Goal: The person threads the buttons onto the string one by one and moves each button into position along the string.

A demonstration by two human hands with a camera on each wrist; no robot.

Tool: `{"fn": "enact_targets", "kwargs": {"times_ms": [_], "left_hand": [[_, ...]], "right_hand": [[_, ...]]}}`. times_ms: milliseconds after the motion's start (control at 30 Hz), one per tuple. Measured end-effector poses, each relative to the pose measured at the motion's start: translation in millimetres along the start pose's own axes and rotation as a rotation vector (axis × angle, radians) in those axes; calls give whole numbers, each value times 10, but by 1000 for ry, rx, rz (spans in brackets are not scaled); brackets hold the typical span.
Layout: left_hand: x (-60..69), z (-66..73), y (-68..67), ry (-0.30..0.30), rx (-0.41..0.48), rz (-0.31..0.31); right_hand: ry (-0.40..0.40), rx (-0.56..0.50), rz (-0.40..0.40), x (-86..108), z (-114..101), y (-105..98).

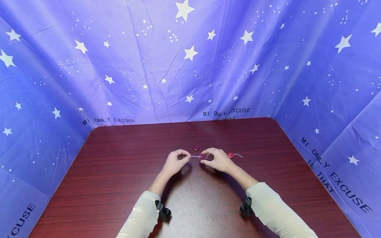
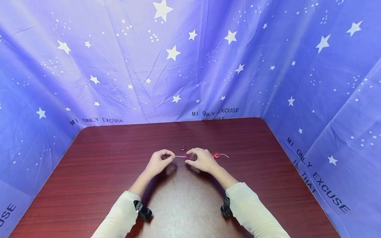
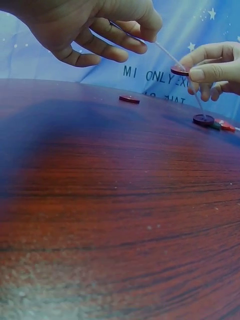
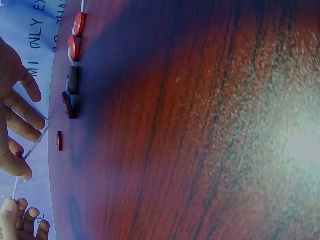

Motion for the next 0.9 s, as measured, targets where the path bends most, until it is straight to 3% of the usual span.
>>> {"fn": "enact_targets", "kwargs": {"times_ms": [900], "left_hand": [[42,-38,-72,-36,-7,-24]], "right_hand": [[21,-9,-11,42,117,-39]]}}
Point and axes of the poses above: each hand's wrist, its own x-axis away from the middle knuckle, its own y-axis out of the palm, z = x × y, the point moved 1 cm from there along -x, towards the middle knuckle, and after that the axes turned 7 degrees about y, right-handed, at the moved point
